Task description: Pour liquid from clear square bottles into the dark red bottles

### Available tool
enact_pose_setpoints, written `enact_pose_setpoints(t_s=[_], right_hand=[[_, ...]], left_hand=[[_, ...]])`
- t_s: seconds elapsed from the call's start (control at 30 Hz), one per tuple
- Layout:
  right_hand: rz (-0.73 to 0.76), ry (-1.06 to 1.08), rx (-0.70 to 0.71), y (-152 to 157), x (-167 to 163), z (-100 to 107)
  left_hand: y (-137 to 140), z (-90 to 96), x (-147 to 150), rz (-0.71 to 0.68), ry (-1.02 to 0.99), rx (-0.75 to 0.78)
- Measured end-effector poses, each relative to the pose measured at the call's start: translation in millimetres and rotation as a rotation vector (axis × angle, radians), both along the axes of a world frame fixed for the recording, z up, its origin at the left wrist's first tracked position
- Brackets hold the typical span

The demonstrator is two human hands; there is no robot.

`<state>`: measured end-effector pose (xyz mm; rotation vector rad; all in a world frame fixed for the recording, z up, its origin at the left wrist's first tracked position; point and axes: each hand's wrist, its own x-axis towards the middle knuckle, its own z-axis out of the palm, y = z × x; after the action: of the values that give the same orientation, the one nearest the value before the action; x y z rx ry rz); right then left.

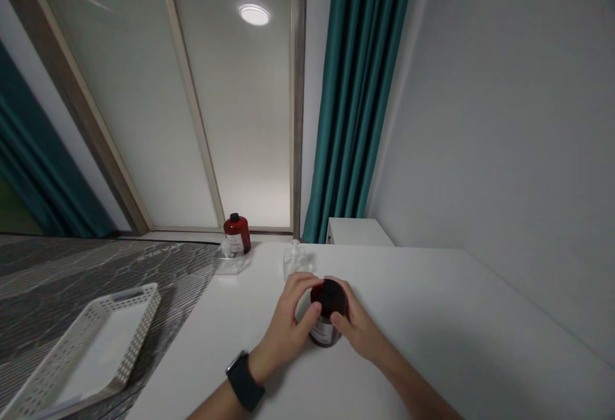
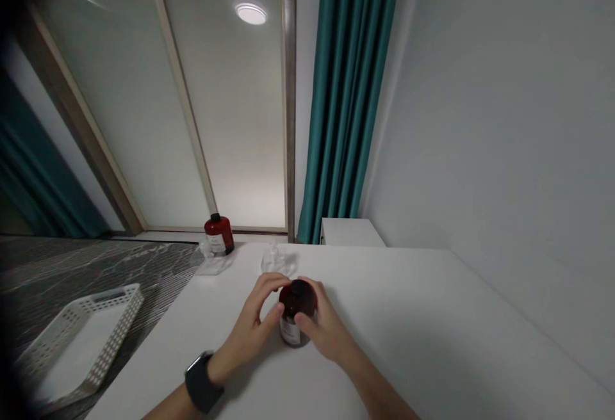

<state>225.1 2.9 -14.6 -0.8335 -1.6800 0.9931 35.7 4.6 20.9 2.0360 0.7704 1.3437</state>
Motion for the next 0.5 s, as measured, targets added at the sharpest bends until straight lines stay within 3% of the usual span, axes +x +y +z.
enact_pose_setpoints(t_s=[0.07,0.33,0.5], right_hand=[[0.01,-0.02,-0.013,-6.4,-5.4,4.2],[0.274,0.011,-0.069,-17.7,-10.3,27.8],[0.227,0.036,-0.092,-14.8,-9.6,17.8]], left_hand=[[-3.3,5.3,1.3,-0.005,-0.025,-0.015],[-1.9,17.9,-2.7,-0.002,0.086,-0.098],[0.0,23.6,-7.6,-0.049,0.142,-0.089]])
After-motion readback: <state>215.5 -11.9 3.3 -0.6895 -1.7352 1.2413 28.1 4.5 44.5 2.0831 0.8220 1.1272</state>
